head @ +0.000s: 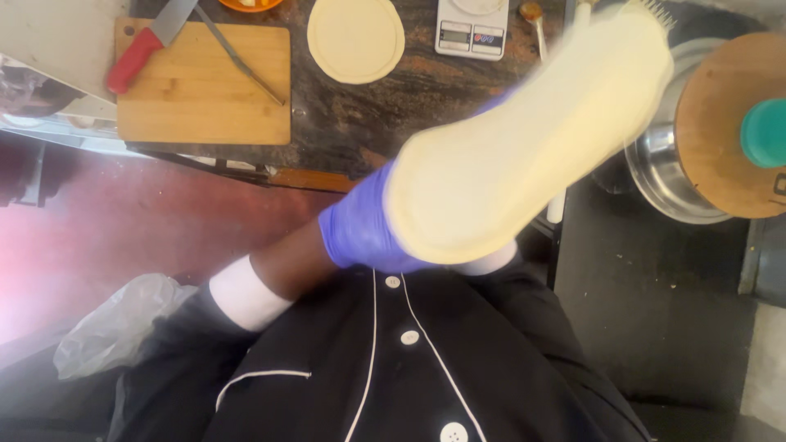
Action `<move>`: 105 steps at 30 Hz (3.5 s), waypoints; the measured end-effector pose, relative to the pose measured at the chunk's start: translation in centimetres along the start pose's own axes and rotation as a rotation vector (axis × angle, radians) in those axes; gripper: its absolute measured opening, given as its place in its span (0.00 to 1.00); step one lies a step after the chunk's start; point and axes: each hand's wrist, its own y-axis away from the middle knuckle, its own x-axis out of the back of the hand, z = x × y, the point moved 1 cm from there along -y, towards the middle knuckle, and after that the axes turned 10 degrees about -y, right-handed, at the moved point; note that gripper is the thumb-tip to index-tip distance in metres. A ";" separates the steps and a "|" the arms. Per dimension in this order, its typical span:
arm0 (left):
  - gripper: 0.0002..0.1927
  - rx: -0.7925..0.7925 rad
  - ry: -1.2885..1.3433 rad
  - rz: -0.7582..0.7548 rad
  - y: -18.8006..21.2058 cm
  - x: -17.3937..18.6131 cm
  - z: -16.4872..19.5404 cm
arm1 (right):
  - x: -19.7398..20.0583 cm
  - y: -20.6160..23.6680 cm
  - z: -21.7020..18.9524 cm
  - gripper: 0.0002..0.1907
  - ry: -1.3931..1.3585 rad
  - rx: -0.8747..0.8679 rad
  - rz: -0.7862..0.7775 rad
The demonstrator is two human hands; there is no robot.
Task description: The person kneads a ball of dough by hand, rolls it flat with a rolling pin on a stainless steel counter, presses and shapes the flattened dough into a round pan, then moves to a portable induction burner and stirs a pot of red sauce with a spoon.
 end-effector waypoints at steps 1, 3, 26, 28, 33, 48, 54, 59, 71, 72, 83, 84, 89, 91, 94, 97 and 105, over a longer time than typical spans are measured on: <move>0.25 -0.135 -0.149 -0.027 1.2 -0.1 0.0 | -0.6 -0.9 -0.1 0.18 0.016 0.021 -0.028; 0.21 -0.280 -0.410 -0.015 3.7 -0.2 -0.8 | -2.2 -2.7 -0.2 0.18 0.041 0.061 -0.080; 0.17 0.312 0.022 0.085 -1.5 -2.6 -3.1 | 1.7 3.6 1.2 0.18 0.088 -0.426 -0.508; 0.18 0.333 -0.016 0.089 -1.9 -3.2 -3.7 | 2.4 4.3 3.5 0.18 0.062 -0.382 -0.434; 0.21 0.347 -0.041 0.094 -5.3 -3.6 -3.7 | 8.0 0.1 1.5 0.19 0.006 -0.304 -0.206; 0.10 0.327 -0.535 0.168 -2.5 -4.7 -4.0 | 4.9 -11.9 -5.1 0.19 -0.089 -0.053 -0.399; 0.15 1.105 0.116 0.357 -1.5 3.9 -13.0 | -2.5 -15.3 -0.5 0.19 -0.082 -0.287 -0.813; 0.16 0.917 0.091 0.371 3.8 5.9 -6.7 | -8.3 -8.2 3.6 0.18 0.014 -0.261 -0.807; 0.19 0.206 -0.351 0.095 1.1 6.7 -0.6 | -8.3 -2.8 5.3 0.17 0.099 0.104 -0.214; 0.20 0.156 -0.413 0.085 2.0 5.7 -1.0 | -8.3 -3.3 4.6 0.17 0.103 0.137 -0.190; 0.17 1.217 0.104 0.336 8.9 13.6 -15.1 | -17.4 -13.9 9.5 0.17 0.003 -0.073 -0.798; 0.17 1.141 0.185 0.437 9.6 13.9 -14.0 | -18.5 -13.2 9.8 0.17 -0.004 -0.101 -0.882; 0.18 0.699 0.549 0.673 6.9 12.9 -6.0 | -17.3 -7.9 9.2 0.16 0.013 0.078 -0.562; 0.19 0.639 0.505 0.657 4.0 12.1 -3.4 | -12.9 -6.2 8.2 0.16 0.021 0.103 -0.401; 0.20 0.618 0.382 0.526 0.4 8.6 -1.2 | -6.3 -4.8 6.4 0.16 0.114 0.002 -0.379; 0.21 0.546 0.210 0.344 -1.1 2.5 -0.5 | -2.0 -2.2 2.1 0.16 0.224 -0.055 -0.307; 0.08 0.473 -0.172 0.309 -2.4 -4.2 -6.3 | 3.4 -12.3 -3.1 0.16 0.447 0.395 -0.222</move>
